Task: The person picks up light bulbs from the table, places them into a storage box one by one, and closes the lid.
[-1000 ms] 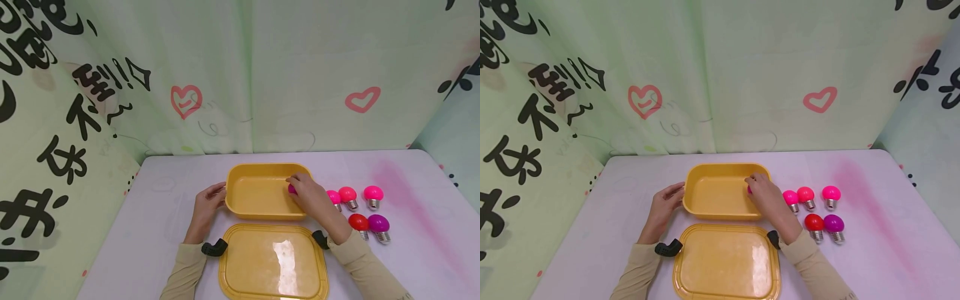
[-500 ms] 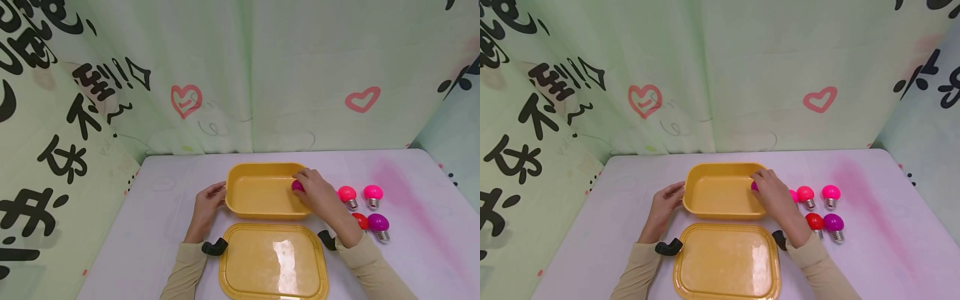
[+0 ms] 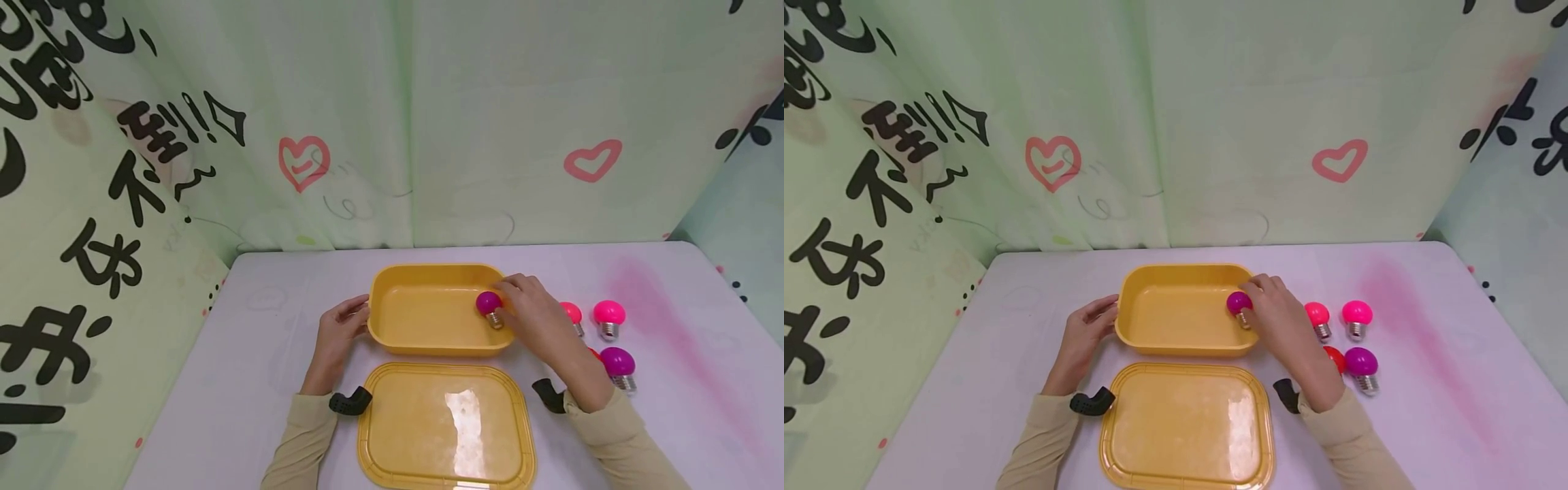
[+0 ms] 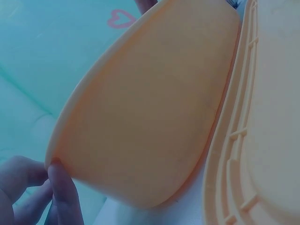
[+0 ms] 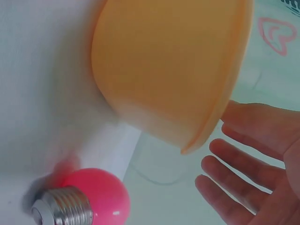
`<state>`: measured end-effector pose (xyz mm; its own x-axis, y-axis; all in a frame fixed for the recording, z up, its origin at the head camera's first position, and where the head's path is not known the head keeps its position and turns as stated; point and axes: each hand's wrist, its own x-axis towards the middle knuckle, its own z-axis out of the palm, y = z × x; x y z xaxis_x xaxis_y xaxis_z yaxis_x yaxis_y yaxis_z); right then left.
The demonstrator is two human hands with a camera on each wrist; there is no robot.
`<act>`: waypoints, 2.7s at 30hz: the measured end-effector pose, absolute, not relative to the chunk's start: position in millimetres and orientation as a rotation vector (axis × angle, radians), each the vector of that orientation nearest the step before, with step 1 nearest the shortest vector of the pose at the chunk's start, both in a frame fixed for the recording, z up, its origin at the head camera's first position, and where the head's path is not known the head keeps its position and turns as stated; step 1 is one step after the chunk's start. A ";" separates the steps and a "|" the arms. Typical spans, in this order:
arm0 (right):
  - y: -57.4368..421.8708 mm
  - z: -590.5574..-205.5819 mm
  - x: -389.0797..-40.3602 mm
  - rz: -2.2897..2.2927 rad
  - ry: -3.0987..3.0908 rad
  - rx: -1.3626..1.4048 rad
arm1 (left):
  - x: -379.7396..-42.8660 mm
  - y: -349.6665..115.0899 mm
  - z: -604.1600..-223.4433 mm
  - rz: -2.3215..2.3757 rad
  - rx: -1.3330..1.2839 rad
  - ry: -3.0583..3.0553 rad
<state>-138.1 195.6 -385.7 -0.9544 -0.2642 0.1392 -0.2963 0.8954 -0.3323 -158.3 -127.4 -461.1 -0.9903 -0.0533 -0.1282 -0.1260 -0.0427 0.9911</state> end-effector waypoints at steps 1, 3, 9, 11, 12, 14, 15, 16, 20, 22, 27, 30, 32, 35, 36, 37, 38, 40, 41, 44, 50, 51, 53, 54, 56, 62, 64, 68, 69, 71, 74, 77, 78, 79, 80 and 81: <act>197.2 -385.2 -137.1 0.546 -2.965 0.437 | -158.2 -127.5 -461.4 2.223 -0.198 2.136; 200.6 -385.0 -135.0 0.545 -2.952 0.438 | -158.0 -127.4 -461.8 2.227 -0.188 2.127; 208.9 -387.5 -129.7 0.534 -2.929 0.449 | -156.8 -126.5 -461.0 2.253 -0.178 2.100; 211.6 -388.7 -128.1 0.533 -2.930 0.445 | -157.0 -126.5 -460.8 2.256 -0.180 2.098; 213.1 -389.2 -127.4 0.535 -2.930 0.444 | -157.0 -126.6 -460.8 2.257 -0.180 2.100; 216.0 -390.1 -126.3 0.536 -2.934 0.441 | -157.7 -126.9 -461.3 2.255 -0.184 2.102; 217.5 -390.5 -125.7 0.535 -2.938 0.437 | -157.6 -126.9 -461.2 2.254 -0.183 2.104; 219.0 -390.8 -125.3 0.532 -2.943 0.433 | -157.6 -127.0 -461.1 2.253 -0.182 2.107; 224.8 -392.7 -124.2 0.531 -2.967 0.400 | -157.6 -127.2 -461.3 2.249 -0.178 2.113; 227.4 -394.2 -123.9 0.529 -2.977 0.390 | -157.6 -127.5 -461.4 2.251 -0.173 2.112; 232.7 -398.4 -123.3 0.517 -3.007 0.370 | -157.1 -128.1 -461.8 2.250 -0.179 2.109; 234.9 -400.6 -123.7 0.511 -3.025 0.351 | -157.0 -128.1 -461.9 2.246 -0.184 2.107; 236.0 -401.9 -124.5 0.508 -3.032 0.340 | -157.2 -127.9 -461.9 2.243 -0.180 2.111; 236.5 -402.7 -125.5 0.494 -3.059 0.310 | -157.3 -127.7 -461.3 2.246 -0.180 2.107; 236.6 -403.1 -125.7 0.489 -3.069 0.300 | -157.2 -127.7 -461.0 2.246 -0.180 2.106; 236.6 -403.5 -125.8 0.487 -3.078 0.289 | -157.1 -127.7 -460.7 2.247 -0.177 2.108; 236.5 -403.9 -125.8 0.483 -3.087 0.279 | -157.0 -127.7 -460.5 2.247 -0.177 2.108; 236.2 -404.8 -126.0 0.474 -3.101 0.266 | -157.2 -127.8 -460.3 2.248 -0.180 2.109; 236.1 -405.3 -126.3 0.474 -3.109 0.261 | -157.4 -127.8 -460.5 2.247 -0.180 2.112; 236.0 -407.0 -127.5 0.465 -3.130 0.251 | -158.1 -128.0 -461.6 2.242 -0.189 2.119; 236.4 -409.5 -130.7 0.454 -3.154 0.243 | -157.9 -128.0 -461.6 2.256 -0.189 2.103; 236.6 -409.7 -131.0 0.452 -3.154 0.244 | -157.8 -127.8 -461.4 2.259 -0.187 2.101; 236.9 -409.7 -131.6 0.448 -3.147 0.254 | -157.8 -127.6 -460.9 2.259 -0.181 2.102; 237.2 -409.6 -131.9 0.446 -3.141 0.261 | -157.9 -127.7 -460.9 2.260 -0.178 2.102; 238.1 -409.0 -132.1 0.447 -3.132 0.274 | -158.0 -127.4 -460.5 2.261 -0.172 2.103; 237.8 -405.8 -132.8 0.481 -3.115 0.288 | -157.3 -127.3 -459.7 2.268 -0.180 2.091; 237.4 -403.7 -132.3 0.488 -3.101 0.298 | -156.8 -127.3 -459.7 2.263 -0.181 2.093; 235.1 -396.9 -130.3 0.487 -3.041 0.344 | -156.7 -127.8 -460.0 2.246 -0.180 2.106; 234.0 -394.7 -129.8 0.492 -3.028 0.348 | -156.6 -127.9 -459.8 2.244 -0.179 2.109; 231.4 -390.7 -129.1 0.509 -3.011 0.358 | -156.8 -128.2 -460.0 2.244 -0.178 2.113; 227.7 -385.6 -128.7 0.536 -3.005 0.352 | -157.1 -128.0 -460.5 2.247 -0.175 2.118; 224.9 -381.6 -128.8 0.546 -3.000 0.355 | -157.1 -127.6 -461.2 2.250 -0.170 2.120; 224.1 -380.3 -128.7 0.547 -2.999 0.354 | -157.0 -127.5 -461.2 2.251 -0.170 2.117; 223.2 -378.9 -128.8 0.548 -2.998 0.353 | -157.0 -127.4 -461.2 2.253 -0.171 2.115; 222.4 -377.5 -128.8 0.548 -2.999 0.352 | -156.8 -127.5 -461.3 2.254 -0.172 2.113; 221.7 -376.1 -128.9 0.549 -2.998 0.353 | -156.5 -127.6 -461.1 2.254 -0.174 2.112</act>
<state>-128.9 221.7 -376.1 -0.9708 -0.2116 0.1127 -0.2378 0.9095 -0.3410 -156.5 -127.6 -461.1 -0.9925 -0.0413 -0.1147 -0.1118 -0.0673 0.9915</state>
